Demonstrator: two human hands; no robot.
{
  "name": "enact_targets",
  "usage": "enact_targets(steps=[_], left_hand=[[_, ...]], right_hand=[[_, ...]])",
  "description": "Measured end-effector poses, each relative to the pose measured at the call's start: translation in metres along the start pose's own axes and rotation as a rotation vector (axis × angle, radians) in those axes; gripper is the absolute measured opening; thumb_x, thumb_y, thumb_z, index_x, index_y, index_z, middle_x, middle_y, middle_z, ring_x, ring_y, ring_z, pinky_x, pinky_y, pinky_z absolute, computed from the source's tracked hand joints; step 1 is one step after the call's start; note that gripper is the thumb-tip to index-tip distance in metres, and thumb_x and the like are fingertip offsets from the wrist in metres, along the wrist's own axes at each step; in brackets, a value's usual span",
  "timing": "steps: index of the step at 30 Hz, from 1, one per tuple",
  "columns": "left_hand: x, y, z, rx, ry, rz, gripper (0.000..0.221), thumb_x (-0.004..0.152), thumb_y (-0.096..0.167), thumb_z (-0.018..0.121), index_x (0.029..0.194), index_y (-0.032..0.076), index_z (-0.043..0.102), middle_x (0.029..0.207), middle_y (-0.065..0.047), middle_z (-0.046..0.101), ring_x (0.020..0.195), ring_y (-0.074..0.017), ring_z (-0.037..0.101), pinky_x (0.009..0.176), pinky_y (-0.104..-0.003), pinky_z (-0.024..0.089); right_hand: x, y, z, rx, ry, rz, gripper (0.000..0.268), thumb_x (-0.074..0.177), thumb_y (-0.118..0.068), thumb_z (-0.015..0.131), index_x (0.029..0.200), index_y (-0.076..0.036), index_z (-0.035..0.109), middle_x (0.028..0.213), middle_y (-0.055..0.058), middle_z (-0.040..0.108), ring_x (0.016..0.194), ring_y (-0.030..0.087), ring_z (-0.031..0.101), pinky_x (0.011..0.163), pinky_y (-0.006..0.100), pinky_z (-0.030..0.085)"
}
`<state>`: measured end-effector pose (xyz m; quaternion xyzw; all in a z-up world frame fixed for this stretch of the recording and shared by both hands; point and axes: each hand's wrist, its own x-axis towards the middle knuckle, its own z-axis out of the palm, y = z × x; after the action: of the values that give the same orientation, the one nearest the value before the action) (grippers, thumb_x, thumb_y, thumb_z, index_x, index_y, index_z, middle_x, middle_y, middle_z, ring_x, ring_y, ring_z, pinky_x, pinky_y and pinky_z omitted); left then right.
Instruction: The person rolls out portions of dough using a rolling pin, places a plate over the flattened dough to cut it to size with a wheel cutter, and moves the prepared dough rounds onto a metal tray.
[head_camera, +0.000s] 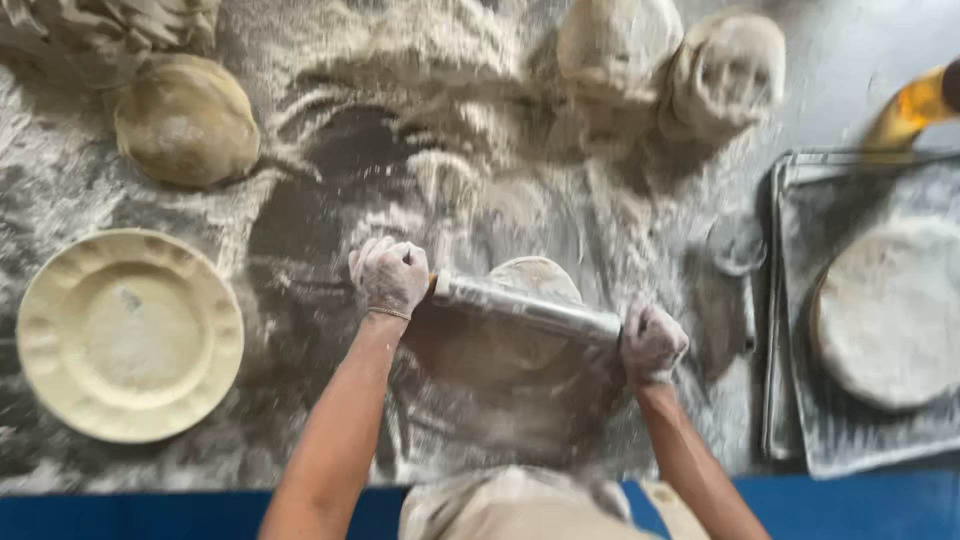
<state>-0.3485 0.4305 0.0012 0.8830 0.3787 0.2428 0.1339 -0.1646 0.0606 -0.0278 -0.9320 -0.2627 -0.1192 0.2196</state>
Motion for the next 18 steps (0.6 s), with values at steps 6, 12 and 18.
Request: enact_targets(steps=[6,12,18], left_hand=[[0.082,0.017,0.048,0.147,0.116,0.277,0.011,0.081,0.02,0.067,0.071,0.015,0.069,0.077,-0.009,0.067,0.081,-0.0285,0.065,0.074,-0.046,0.05],[0.049,0.012,0.011,-0.199,-0.148,0.199,0.016,0.085,0.014,0.063,0.072,0.013,0.07,0.074,-0.008,0.07,0.064,-0.0227,0.064,0.061,-0.039,0.054],[0.144,0.027,0.069,-0.057,0.162,0.264,0.017,0.089,0.016,0.064,0.074,0.008,0.065,0.076,-0.013,0.064,0.073,-0.029,0.063,0.075,-0.046,0.054]], right_hand=[[0.133,0.034,0.048,0.056,-0.073,0.131,0.037,0.105,-0.019,0.061,0.069,-0.011,0.053,0.063,0.005,0.051,0.053,0.019,0.045,0.053,0.038,0.038],[0.075,0.009,0.025,0.092,-0.044,0.062,0.04,0.098,-0.017,0.064,0.06,-0.009,0.052,0.059,0.008,0.053,0.051,0.019,0.048,0.052,0.039,0.04],[0.242,0.017,0.091,0.005,-0.196,0.278,0.041,0.102,-0.022,0.061,0.065,-0.017,0.044,0.059,0.004,0.048,0.051,0.018,0.039,0.051,0.038,0.034]])
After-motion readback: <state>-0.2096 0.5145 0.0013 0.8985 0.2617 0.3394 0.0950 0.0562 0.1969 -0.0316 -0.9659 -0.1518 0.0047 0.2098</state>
